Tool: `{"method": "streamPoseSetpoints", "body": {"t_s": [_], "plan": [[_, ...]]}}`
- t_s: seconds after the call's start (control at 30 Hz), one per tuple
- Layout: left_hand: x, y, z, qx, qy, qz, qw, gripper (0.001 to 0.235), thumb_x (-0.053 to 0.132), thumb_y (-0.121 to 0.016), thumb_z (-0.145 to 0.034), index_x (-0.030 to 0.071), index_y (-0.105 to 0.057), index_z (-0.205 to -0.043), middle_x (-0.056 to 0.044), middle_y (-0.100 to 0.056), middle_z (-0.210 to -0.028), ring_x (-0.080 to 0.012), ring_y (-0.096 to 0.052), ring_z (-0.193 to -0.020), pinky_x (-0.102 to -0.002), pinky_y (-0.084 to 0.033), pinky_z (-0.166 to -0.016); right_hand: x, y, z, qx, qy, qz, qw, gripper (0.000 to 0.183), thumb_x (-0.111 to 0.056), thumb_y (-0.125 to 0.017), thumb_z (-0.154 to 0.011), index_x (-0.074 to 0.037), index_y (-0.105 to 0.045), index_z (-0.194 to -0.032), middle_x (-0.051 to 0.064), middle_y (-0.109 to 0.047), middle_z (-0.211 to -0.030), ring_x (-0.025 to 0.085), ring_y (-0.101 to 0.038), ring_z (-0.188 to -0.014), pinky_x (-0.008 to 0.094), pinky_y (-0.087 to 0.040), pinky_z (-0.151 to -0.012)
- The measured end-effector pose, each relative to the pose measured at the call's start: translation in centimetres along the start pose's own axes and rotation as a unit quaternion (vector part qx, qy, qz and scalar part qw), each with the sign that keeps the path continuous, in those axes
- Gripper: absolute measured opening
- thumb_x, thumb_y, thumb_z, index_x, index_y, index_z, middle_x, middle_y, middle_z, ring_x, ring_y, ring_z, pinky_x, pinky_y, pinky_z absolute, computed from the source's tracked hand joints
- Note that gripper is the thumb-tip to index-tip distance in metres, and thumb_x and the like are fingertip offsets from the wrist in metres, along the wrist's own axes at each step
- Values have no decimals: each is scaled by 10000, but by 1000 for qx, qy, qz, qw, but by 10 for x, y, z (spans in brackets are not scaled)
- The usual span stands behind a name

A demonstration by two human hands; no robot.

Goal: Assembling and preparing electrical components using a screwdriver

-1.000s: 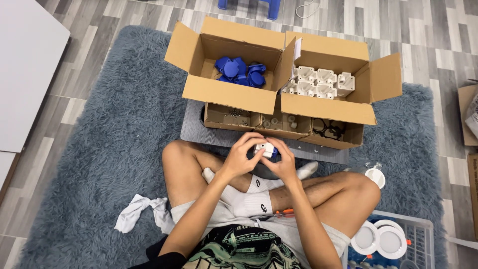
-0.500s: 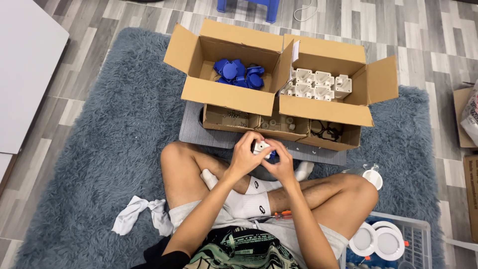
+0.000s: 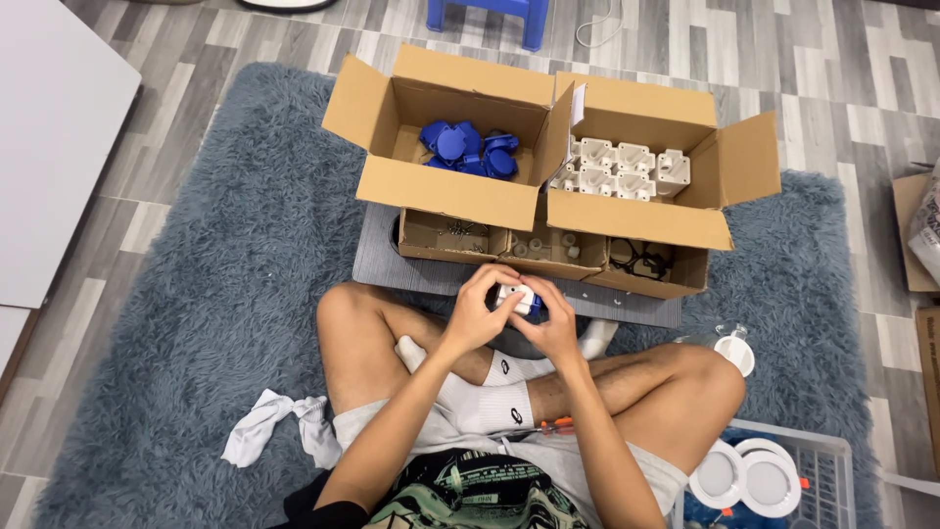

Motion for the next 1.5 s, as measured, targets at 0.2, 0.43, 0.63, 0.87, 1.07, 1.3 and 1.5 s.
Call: {"method": "streamPoseSetpoints", "body": {"t_s": [0.2, 0.43, 0.63, 0.87, 1.07, 1.3, 1.5], "plan": [[-14, -11, -1, 58, 52, 15, 997, 322, 211, -923, -921, 70, -634, -932, -110, -788, -1031, -322, -786, -1012, -432, -598, -908, 3, 0, 1, 1, -7, 7, 1000, 593, -181, -996, -768, -64, -771, -1304, 143, -803, -1248, 360, -770, -1162, 475, -585, -1015], [1, -9, 8, 70, 20, -35, 997, 312, 185, -896, -880, 111, -677, -1089, -105, -777, -1102, -355, -767, -1099, -467, -593, -967, 10, -1, 8, 3, 3, 16, 1000, 597, -201, -995, -779, -45, -764, -1308, 166, -791, -1252, 392, -764, -1159, 500, -587, -1005], [13, 3, 11, 1, -23, -35, 999, 316, 16, -711, -961, 92, -782, -1260, -111, -734, -1247, -351, -728, -1225, -455, -576, -1053, 5, -3, 5, 3, 7, 20, 1000, 614, -160, -1005, -746, -57, -769, -1303, 148, -799, -1247, 376, -770, -1151, 480, -588, -1010], [-12, -3, 10, 82, 43, -6, 996, 244, 195, -905, -924, 114, -681, -977, -65, -787, -1036, -289, -782, -1046, -404, -603, -938, 8, -4, 7, 1, 6, 18, 1000, 612, -194, -1006, -749, -85, -778, -1306, 118, -809, -1250, 346, -771, -1162, 462, -581, -1024], [-8, -6, 6, 93, 57, -31, 994, 425, 260, -945, -873, 123, -543, -890, -91, -780, -983, -327, -778, -993, -434, -599, -901, 5, -2, 6, 1, 3, 12, 1000, 599, -196, -1002, -756, -72, -779, -1297, 120, -809, -1243, 357, -771, -1150, 473, -586, -1007], [24, 3, 12, 5, -36, -93, 995, 400, 72, -776, -935, 59, -738, -1333, -157, -699, -1297, -402, -717, -1220, -487, -600, -1030, 6, -2, 7, 12, 12, 29, 999, 572, -156, -989, -772, -73, -782, -1299, 139, -803, -1226, 369, -773, -1129, 477, -594, -989], [13, 5, 10, 30, -14, -77, 997, 205, 104, -801, -958, 100, -794, -1163, -74, -742, -1205, -315, -762, -1152, -418, -617, -992, 4, -2, 6, 1, 11, 16, 1000, 625, -188, -1007, -741, -79, -782, -1314, 120, -808, -1242, 351, -774, -1144, 461, -586, -1010]]}}
Point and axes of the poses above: each hand's wrist, its own z-axis away from the middle knuckle, its own y-axis out of the back of the hand, x = y × z, the point moved 6 cm from there along -z, towards the middle knuckle
